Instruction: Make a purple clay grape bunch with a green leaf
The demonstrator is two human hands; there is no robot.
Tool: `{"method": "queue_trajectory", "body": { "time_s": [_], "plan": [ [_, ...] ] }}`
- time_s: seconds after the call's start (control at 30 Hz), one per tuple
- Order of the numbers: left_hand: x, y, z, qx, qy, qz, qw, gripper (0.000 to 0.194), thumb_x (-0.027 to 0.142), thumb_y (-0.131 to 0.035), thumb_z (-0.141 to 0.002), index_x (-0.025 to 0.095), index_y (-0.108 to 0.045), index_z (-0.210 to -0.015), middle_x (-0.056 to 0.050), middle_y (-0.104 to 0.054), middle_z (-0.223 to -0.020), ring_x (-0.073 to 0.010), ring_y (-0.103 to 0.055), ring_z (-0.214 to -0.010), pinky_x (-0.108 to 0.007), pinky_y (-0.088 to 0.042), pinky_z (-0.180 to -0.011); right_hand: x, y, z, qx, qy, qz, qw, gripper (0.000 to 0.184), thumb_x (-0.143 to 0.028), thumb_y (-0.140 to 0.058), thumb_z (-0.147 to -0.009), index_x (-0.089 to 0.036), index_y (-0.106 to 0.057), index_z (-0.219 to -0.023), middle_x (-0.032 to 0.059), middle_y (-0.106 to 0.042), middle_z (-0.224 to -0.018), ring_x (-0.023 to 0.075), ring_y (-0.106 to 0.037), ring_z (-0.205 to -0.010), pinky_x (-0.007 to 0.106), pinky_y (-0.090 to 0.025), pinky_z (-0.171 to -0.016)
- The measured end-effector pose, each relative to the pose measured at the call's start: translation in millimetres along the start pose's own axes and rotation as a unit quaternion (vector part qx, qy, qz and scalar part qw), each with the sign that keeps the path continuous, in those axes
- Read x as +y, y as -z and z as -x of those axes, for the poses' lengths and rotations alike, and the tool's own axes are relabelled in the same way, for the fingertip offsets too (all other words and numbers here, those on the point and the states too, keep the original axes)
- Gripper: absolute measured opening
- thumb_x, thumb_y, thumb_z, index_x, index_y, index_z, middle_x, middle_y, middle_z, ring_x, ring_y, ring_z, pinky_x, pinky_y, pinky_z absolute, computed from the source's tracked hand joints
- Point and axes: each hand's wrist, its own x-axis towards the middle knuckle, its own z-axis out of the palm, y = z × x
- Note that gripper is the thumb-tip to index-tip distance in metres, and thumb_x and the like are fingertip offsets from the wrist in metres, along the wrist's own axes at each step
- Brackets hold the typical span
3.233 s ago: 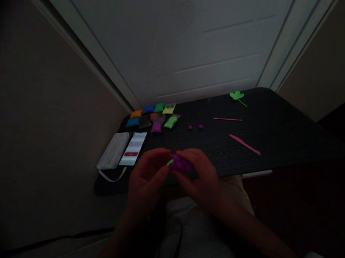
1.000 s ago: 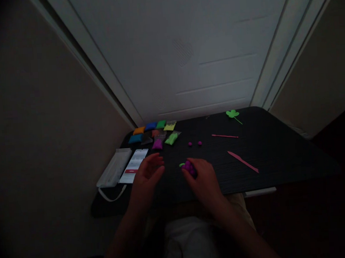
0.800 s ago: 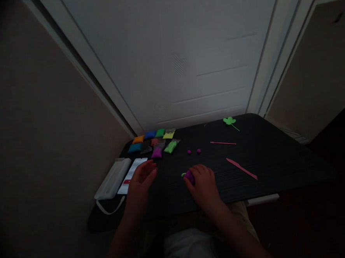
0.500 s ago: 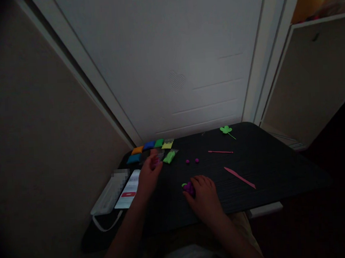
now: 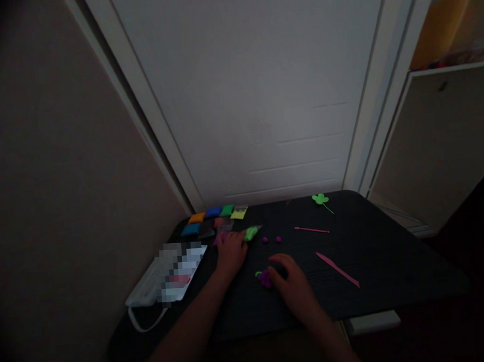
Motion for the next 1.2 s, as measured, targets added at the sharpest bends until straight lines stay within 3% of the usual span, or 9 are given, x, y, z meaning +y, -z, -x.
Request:
{"method": "queue_trajectory", "body": {
  "time_s": [0.2,0.37,0.5,0.6,0.73,0.83,0.97,1.2],
  "plan": [
    [-4.6,0.5,-3.2,0.021,0.040,0.125,0.991,0.023,0.023,-0.046,-0.074,0.017,-0.060,-0.092,-0.010,-0.061,-0.093,-0.0264,-0.048,-0.098,-0.045,-0.023,-0.092,-18.4,16.5,-50.6,-0.018,0.045,0.019,0.999,0.026,-0.035,-0.051,-0.077,-0.023,-0.059,-0.099,0.0041,-0.057,-0.107,0.0198,-0.051,-0.101,0.036,-0.039,-0.088],
    [-14.3,9.0,-6.9,0.036,0.112,0.276,0.954,0.027,0.036,-0.047,-0.075,0.016,-0.060,-0.087,-0.007,-0.060,-0.082,-0.0214,-0.053,-0.078,-0.035,-0.037,-0.072,-19.8,12.8,-90.1,-0.038,0.046,-0.012,0.998,0.025,-0.033,-0.054,-0.074,-0.022,-0.061,-0.096,0.0047,-0.060,-0.100,0.0199,-0.055,-0.094,0.036,-0.041,-0.084],
    [-16.4,12.2,-7.1,0.000,0.153,0.420,0.894,0.030,0.041,-0.047,-0.074,0.015,-0.058,-0.085,-0.003,-0.060,-0.070,-0.0155,-0.053,-0.063,-0.028,-0.039,-0.059,-6.6,-4.6,-101.0,-0.019,0.032,-0.046,0.998,0.028,-0.034,-0.049,-0.077,-0.021,-0.059,-0.100,0.0053,-0.061,-0.098,0.0188,-0.057,-0.090,0.034,-0.043,-0.080],
    [-14.2,9.7,-7.5,-0.048,0.171,0.523,0.833,0.032,0.038,-0.047,-0.074,0.013,-0.057,-0.092,-0.005,-0.062,-0.075,-0.0147,-0.056,-0.063,-0.027,-0.041,-0.056,3.0,-14.9,-100.7,-0.005,0.021,-0.079,0.997,0.031,-0.036,-0.047,-0.078,-0.020,-0.056,-0.103,0.0056,-0.062,-0.097,0.0181,-0.058,-0.086,0.033,-0.044,-0.076],
    [-12.0,7.4,-6.8,-0.096,0.190,0.615,0.759,0.033,0.033,-0.054,-0.068,0.012,-0.057,-0.093,-0.006,-0.063,-0.073,-0.0150,-0.058,-0.063,-0.026,-0.042,-0.054,6.4,-14.2,-97.3,-0.012,0.017,-0.119,0.993,0.030,-0.038,-0.047,-0.077,-0.020,-0.058,-0.099,0.0037,-0.063,-0.090,0.0170,-0.058,-0.083,0.031,-0.044,-0.074],
    [-12.4,7.5,-5.0,-0.119,0.196,0.651,0.724,0.031,0.031,-0.059,-0.065,0.012,-0.058,-0.090,-0.006,-0.062,-0.069,-0.0147,-0.058,-0.060,-0.025,-0.041,-0.052,5.2,-9.9,-95.0,-0.025,0.009,-0.138,0.990,0.028,-0.038,-0.052,-0.073,-0.019,-0.062,-0.091,0.0027,-0.065,-0.084,0.0168,-0.059,-0.079,0.030,-0.044,-0.072],
    [-14.0,7.0,-3.1,-0.137,0.196,0.667,0.706,0.028,0.029,-0.059,-0.065,0.013,-0.059,-0.088,-0.004,-0.062,-0.069,-0.0135,-0.057,-0.061,-0.025,-0.041,-0.054,7.9,-9.1,-94.1,-0.044,-0.005,-0.157,0.987,0.029,-0.038,-0.054,-0.071,-0.018,-0.062,-0.090,0.0019,-0.065,-0.076,0.0158,-0.059,-0.071,0.030,-0.043,-0.069],
    [-16.3,3.0,-2.3,-0.153,0.190,0.657,0.713,0.022,0.022,-0.057,-0.064,0.012,-0.061,-0.084,-0.004,-0.063,-0.069,-0.0134,-0.057,-0.061,-0.024,-0.040,-0.053,10.8,-8.4,-92.9,-0.070,-0.003,-0.153,0.986,0.029,-0.040,-0.053,-0.072,-0.017,-0.064,-0.085,0.0026,-0.065,-0.075,0.0155,-0.058,-0.072,0.029,-0.042,-0.070]
  ]
}}
